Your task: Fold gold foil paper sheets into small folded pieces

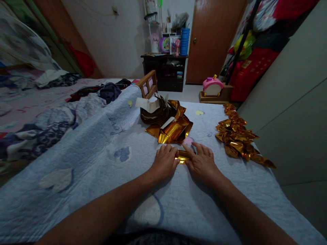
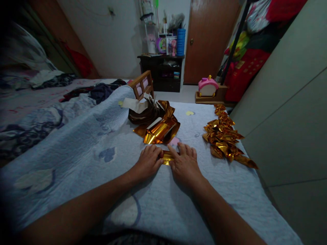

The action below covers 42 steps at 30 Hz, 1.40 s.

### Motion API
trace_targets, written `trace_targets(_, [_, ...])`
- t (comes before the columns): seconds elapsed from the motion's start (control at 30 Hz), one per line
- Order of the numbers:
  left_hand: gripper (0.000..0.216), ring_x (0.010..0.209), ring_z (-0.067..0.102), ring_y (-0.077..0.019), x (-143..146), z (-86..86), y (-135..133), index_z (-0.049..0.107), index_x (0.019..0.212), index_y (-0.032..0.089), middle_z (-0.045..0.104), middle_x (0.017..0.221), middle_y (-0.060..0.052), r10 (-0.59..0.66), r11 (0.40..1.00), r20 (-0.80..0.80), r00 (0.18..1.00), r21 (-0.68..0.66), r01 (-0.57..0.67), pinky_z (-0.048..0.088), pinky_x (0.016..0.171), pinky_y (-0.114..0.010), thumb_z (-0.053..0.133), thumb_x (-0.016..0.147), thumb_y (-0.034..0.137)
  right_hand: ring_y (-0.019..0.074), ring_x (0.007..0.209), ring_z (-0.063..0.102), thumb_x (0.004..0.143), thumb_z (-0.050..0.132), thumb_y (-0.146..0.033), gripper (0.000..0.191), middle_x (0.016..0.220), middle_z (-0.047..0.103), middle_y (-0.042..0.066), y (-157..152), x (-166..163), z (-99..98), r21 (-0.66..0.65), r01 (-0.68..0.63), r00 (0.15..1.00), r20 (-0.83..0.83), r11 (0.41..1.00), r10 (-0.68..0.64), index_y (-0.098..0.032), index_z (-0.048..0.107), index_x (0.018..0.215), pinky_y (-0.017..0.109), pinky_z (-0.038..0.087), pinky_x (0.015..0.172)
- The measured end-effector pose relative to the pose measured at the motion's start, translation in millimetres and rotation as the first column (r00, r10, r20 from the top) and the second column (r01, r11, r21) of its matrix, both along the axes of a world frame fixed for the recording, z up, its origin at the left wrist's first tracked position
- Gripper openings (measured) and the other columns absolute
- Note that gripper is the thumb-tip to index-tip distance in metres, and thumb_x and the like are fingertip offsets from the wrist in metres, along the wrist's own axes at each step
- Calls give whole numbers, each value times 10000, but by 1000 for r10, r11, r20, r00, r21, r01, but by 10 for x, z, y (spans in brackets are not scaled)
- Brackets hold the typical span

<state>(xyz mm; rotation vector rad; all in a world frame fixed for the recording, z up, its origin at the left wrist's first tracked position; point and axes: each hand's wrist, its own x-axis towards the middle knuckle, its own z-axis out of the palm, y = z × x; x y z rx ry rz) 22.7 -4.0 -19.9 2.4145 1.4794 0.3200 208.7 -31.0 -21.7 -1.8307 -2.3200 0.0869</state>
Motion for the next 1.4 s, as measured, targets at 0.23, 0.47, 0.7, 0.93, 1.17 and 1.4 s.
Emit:
trace_targets(0.23, [65, 1033, 478, -257, -11, 10, -5, 569, 989, 227, 566, 1066, -53, -13, 1000, 22, 1000, -9, 13, 391, 888, -391, 584, 929, 244, 401, 1398, 387, 936, 581, -362, 694, 1567, 416, 165, 50, 246, -107, -62, 6, 999, 48, 998, -3, -330, 328, 1581, 585, 308, 1086])
trace_targets(0.47, [50, 1047, 471, -260, -17, 2, 6, 588, 970, 225, 561, 1075, -54, -13, 1000, 49, 999, -25, 14, 384, 895, -397, 590, 925, 247, 387, 1398, 390, 871, 621, -288, 806, 1571, 389, 178, 120, 435, -53, -119, -24, 1000, 7, 993, 25, -297, 271, 1597, 559, 336, 1079])
trace_targets(0.7, [35, 1046, 477, -256, -23, -11, 11, 598, 951, 221, 567, 1059, -53, -24, 999, 83, 996, -25, 26, 388, 892, -392, 602, 920, 236, 309, 1144, 491, 797, 571, -167, 338, 1183, 551, 128, 34, 261, 255, 232, -139, 941, -272, 963, 202, -182, 624, 1131, 455, 392, 970])
trace_targets(0.93, [42, 1040, 482, -248, -38, -24, 13, 614, 951, 214, 573, 1053, -55, -46, 999, 115, 992, -16, 48, 391, 901, -387, 582, 924, 223, 232, 924, 542, 905, 644, -227, 58, 976, 640, 66, -5, 9, 213, -39, -317, 939, -153, 948, 308, -180, 667, 930, 376, 385, 836])
trace_targets(1.17, [105, 1008, 493, -241, -53, 24, 20, 632, 931, 200, 579, 1025, -55, -84, 996, 136, 987, -8, 86, 401, 890, -384, 566, 951, 280, 202, 869, 568, 929, 646, -199, 57, 923, 664, 59, 61, 27, 111, -13, -322, 937, -150, 947, 317, -161, 684, 913, 334, 399, 801])
trace_targets(1.4, [176, 1037, 520, -246, -106, 32, 53, 715, 1037, 226, 612, 1065, -60, -167, 986, 230, 959, 38, 162, 409, 902, -385, 710, 873, 293, 185, 816, 578, 942, 569, -130, 150, 862, 667, 56, 90, 37, 103, 29, -315, 939, -133, 949, 316, -157, 704, 883, 322, 397, 782])
